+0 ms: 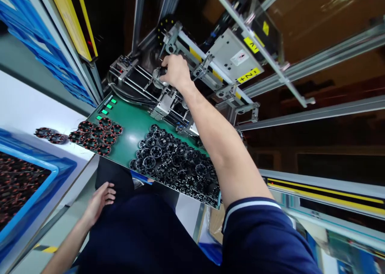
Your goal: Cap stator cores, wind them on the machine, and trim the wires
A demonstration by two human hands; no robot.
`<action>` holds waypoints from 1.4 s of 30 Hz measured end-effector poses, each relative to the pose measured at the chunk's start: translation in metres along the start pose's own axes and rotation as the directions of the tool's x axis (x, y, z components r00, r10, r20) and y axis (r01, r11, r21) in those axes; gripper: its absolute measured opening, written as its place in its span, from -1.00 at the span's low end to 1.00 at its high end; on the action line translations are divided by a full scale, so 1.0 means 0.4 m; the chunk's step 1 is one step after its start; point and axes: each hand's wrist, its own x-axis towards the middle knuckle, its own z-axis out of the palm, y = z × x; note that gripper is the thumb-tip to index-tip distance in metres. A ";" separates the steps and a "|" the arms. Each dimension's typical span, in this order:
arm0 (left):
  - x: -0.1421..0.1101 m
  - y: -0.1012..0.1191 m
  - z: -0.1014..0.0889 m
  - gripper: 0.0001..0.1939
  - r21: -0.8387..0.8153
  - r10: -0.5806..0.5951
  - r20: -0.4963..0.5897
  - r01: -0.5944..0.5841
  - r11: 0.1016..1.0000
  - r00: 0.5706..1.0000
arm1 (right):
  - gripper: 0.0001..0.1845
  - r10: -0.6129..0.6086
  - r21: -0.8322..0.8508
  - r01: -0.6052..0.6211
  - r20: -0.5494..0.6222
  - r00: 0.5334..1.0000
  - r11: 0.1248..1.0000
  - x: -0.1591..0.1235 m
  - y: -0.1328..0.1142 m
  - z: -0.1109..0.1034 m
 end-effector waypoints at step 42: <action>-0.156 0.119 0.900 -0.77 0.340 0.308 0.930 -0.783 -0.521 0.199 | -0.27 0.242 0.311 -0.245 0.049 0.969 0.918 -1.263 0.350 -0.024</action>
